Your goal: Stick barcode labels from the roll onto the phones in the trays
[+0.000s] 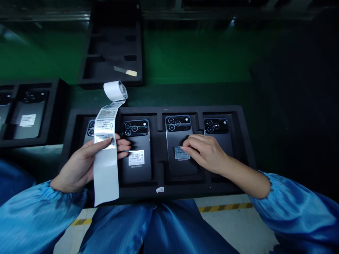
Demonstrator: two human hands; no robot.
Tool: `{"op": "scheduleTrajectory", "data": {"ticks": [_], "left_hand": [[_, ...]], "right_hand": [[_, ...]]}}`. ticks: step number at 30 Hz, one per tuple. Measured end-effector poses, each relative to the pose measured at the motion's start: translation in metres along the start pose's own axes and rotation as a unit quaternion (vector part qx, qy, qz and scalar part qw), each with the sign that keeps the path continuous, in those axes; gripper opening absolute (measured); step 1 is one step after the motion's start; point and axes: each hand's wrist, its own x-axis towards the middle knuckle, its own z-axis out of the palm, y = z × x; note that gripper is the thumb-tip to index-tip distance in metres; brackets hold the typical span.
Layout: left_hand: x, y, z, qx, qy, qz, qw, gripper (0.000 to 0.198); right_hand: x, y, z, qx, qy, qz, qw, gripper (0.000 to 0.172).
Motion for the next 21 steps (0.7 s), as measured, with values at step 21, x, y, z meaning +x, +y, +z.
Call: {"op": "scheduleTrajectory", "data": {"ticks": [21], "left_hand": [[-0.0001,-0.0005,-0.0009,0.001,0.019,0.003,1.0,0.026]], "right_hand": [[-0.0013,0.0003,0.001,0.001,-0.002,-0.001,1.0,0.021]]}}
